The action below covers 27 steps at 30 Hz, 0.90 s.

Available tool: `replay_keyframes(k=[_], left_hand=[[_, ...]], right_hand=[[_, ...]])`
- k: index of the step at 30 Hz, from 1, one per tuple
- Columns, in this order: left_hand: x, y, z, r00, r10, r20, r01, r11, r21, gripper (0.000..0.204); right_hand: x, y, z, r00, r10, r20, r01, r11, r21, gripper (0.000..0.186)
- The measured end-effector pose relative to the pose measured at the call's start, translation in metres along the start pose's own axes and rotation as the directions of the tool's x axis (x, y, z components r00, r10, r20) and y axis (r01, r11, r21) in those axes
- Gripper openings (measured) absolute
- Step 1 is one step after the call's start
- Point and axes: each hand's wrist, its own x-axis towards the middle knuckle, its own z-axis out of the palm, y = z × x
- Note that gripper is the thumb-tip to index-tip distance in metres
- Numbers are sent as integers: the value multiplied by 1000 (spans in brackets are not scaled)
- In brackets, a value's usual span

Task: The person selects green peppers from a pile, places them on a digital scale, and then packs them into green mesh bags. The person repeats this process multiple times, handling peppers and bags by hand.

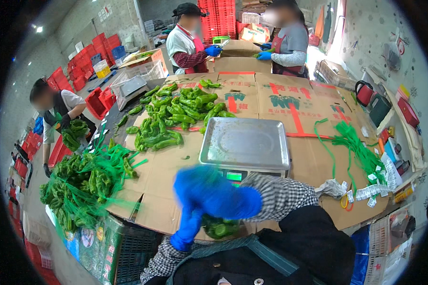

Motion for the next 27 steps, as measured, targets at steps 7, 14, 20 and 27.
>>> replay_keyframes(k=[7, 14, 20, 27], left_hand=[[-8, 83, -38, 931, -339, 136, 333, 941, 62, 25], [52, 91, -47, 967, -55, -248, -83, 853, -515, 38], [54, 79, -50, 938, -57, -342, -106, 893, -438, 35], [38, 53, -55, 951, -78, -298, 59, 996, -70, 25]], right_hand=[[34, -28, -94, 924, -181, -337, 135, 978, -157, 48], [-17, 134, -159, 960, 253, -119, -279, 892, -354, 26], [-96, 191, -66, 776, 597, -205, -575, 802, 159, 36], [-66, 113, -72, 930, 121, -347, -243, 911, -334, 16]])
